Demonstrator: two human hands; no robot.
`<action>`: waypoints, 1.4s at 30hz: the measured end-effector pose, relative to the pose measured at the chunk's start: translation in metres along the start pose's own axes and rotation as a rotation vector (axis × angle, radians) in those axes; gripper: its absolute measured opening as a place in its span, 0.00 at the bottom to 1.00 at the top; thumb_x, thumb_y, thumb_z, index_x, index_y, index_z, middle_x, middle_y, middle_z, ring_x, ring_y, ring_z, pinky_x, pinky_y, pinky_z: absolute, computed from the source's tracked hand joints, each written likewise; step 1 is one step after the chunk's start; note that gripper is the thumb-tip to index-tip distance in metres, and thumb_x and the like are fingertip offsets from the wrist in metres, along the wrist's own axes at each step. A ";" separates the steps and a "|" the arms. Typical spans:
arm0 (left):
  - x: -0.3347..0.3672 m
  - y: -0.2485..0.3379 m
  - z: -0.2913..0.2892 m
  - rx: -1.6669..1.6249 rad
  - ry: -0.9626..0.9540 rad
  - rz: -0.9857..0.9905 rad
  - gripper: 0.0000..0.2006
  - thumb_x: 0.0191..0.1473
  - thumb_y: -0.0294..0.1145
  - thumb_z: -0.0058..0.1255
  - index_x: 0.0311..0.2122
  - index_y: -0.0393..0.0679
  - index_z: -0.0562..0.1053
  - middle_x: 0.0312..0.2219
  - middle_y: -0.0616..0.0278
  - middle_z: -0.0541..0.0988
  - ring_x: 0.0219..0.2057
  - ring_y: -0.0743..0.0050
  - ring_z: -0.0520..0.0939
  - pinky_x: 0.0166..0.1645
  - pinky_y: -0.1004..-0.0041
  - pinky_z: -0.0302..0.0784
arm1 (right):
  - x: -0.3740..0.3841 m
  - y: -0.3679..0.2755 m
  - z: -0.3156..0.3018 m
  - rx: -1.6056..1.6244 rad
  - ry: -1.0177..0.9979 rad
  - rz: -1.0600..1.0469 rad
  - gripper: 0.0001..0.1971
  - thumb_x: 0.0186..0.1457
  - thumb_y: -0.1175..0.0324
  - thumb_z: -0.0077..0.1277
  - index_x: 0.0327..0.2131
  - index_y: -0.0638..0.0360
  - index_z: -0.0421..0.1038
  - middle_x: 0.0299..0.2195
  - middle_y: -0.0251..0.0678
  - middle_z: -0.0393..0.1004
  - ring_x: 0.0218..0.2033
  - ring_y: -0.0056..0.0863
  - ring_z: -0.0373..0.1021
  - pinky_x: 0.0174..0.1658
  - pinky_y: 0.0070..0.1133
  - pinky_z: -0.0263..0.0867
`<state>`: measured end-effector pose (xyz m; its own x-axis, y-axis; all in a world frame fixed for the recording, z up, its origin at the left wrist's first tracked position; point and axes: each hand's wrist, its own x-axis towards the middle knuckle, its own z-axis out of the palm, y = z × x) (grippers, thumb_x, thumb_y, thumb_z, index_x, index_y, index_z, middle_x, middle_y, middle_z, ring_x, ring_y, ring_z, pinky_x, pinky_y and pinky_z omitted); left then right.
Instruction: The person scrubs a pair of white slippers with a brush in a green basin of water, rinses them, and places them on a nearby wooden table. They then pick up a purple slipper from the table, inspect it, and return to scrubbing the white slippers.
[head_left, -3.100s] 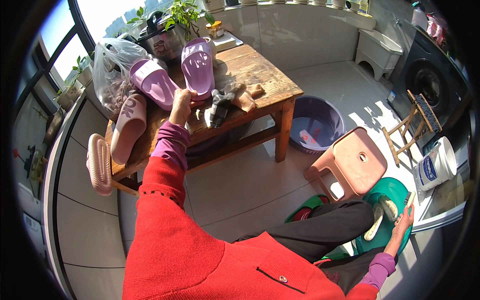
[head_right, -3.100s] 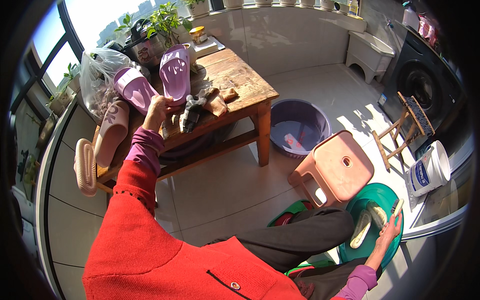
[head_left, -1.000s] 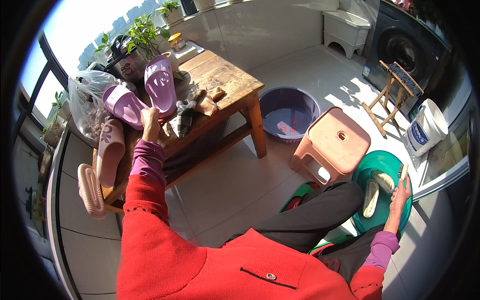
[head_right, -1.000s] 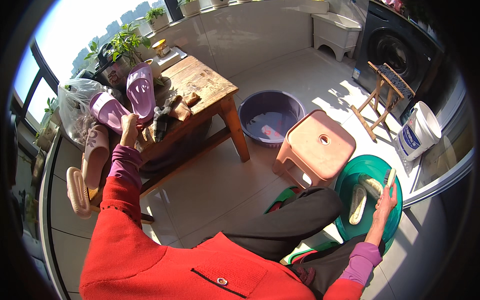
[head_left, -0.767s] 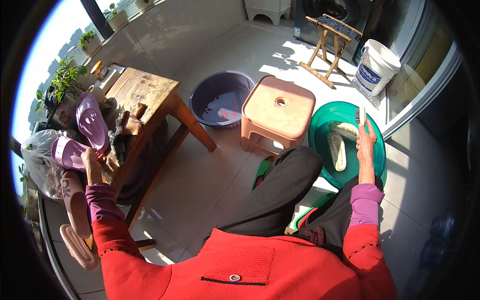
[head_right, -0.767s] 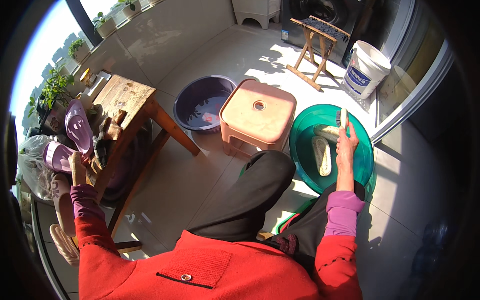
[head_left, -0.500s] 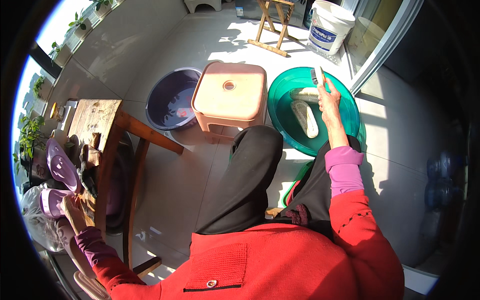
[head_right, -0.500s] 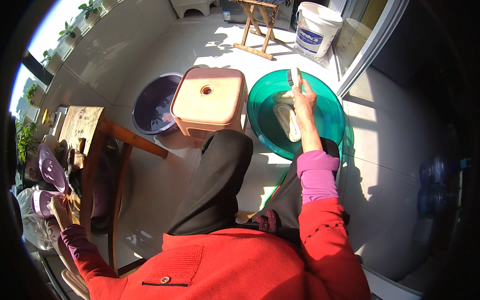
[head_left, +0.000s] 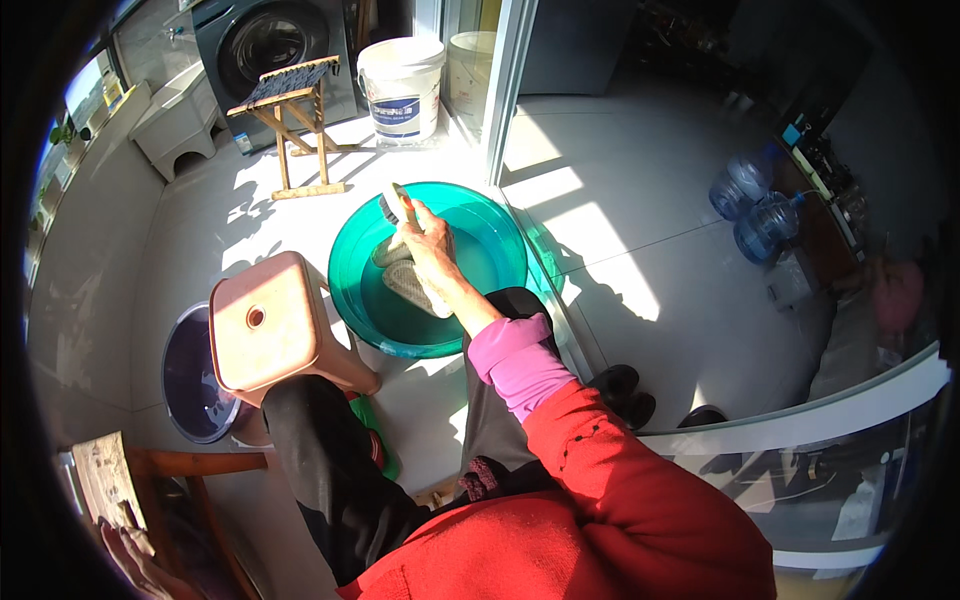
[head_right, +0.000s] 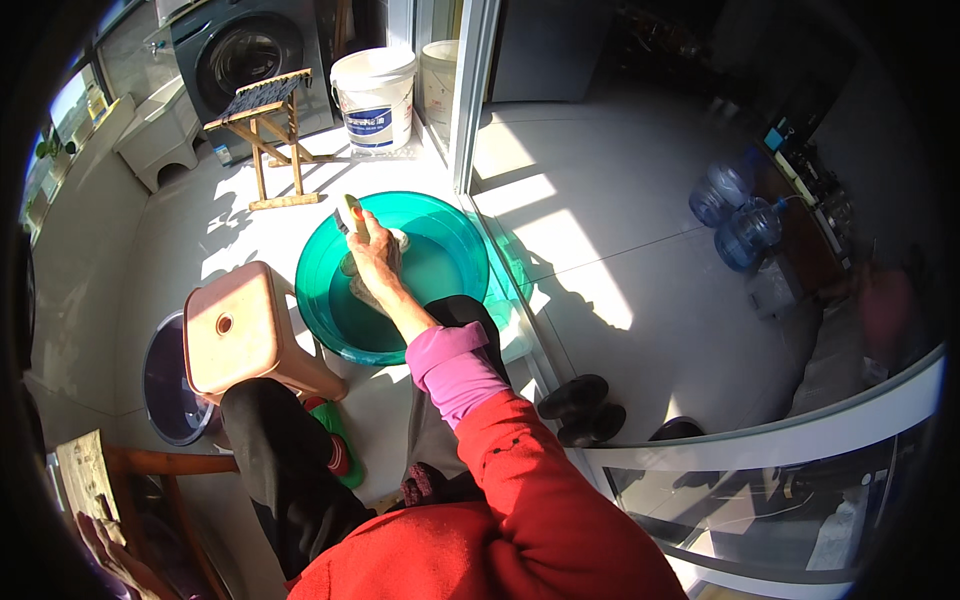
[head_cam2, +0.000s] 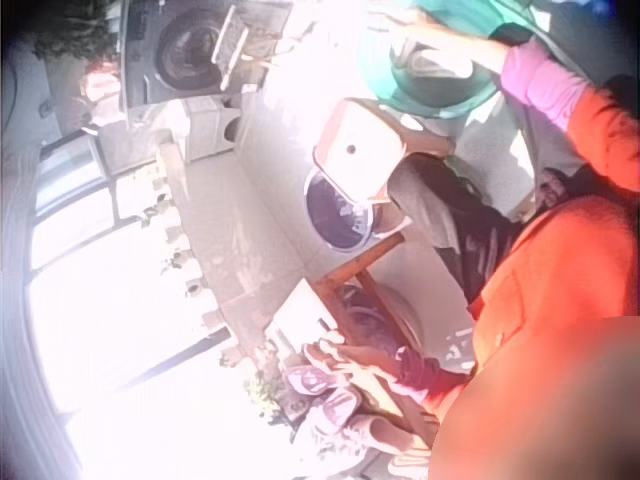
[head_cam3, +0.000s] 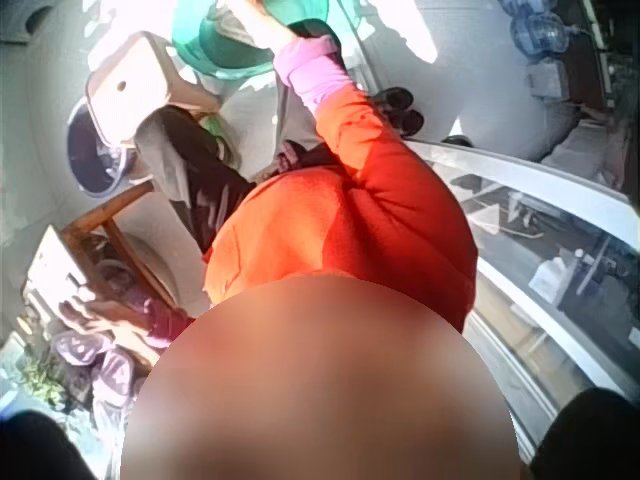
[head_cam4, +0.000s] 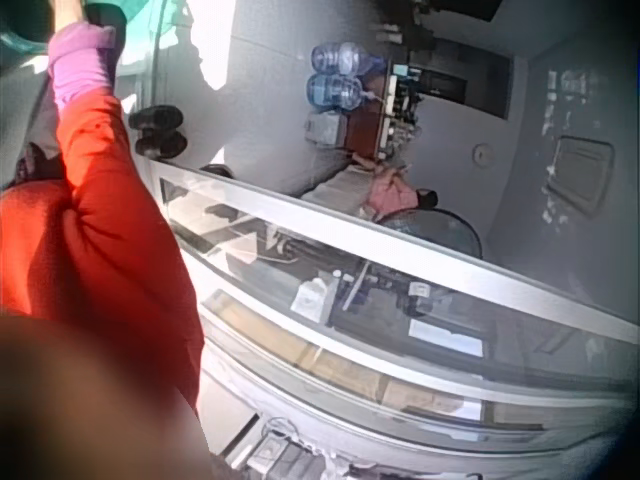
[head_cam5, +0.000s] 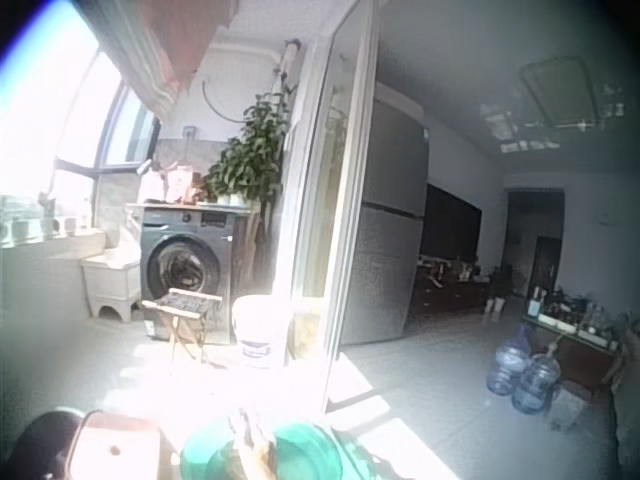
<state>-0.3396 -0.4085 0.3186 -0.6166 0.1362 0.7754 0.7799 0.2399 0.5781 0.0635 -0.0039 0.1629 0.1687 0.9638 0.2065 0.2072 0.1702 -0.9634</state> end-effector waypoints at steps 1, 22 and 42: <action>-0.011 0.023 0.025 -0.088 -0.088 -0.022 0.19 0.56 0.37 0.45 0.48 0.36 0.68 0.44 0.56 0.73 0.47 0.69 0.73 0.51 0.71 0.66 | 0.000 0.001 -0.005 0.014 0.010 -0.017 0.27 0.48 0.62 0.51 0.54 0.49 0.63 0.39 0.49 0.74 0.41 0.41 0.71 0.44 0.28 0.66; -0.195 0.196 0.246 -0.859 -1.302 -0.402 0.19 0.50 0.30 0.47 0.47 0.36 0.71 0.41 0.57 0.76 0.43 0.69 0.75 0.43 0.73 0.69 | -0.012 -0.018 -0.019 0.042 0.104 -0.194 0.25 0.51 0.68 0.48 0.54 0.54 0.62 0.37 0.47 0.70 0.35 0.38 0.68 0.40 0.27 0.64; -0.196 0.182 0.254 -1.016 -1.392 -0.477 0.15 0.52 0.33 0.47 0.43 0.36 0.72 0.39 0.59 0.77 0.41 0.72 0.77 0.38 0.77 0.71 | -0.042 -0.061 0.003 0.069 -0.098 -0.066 0.28 0.53 0.66 0.47 0.58 0.56 0.56 0.40 0.46 0.70 0.33 0.36 0.68 0.37 0.27 0.65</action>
<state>-0.1035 -0.1471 0.2071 0.0060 0.9984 0.0568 -0.0535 -0.0564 0.9970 0.0411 -0.0542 0.2128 0.0612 0.9648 0.2557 0.1473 0.2446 -0.9584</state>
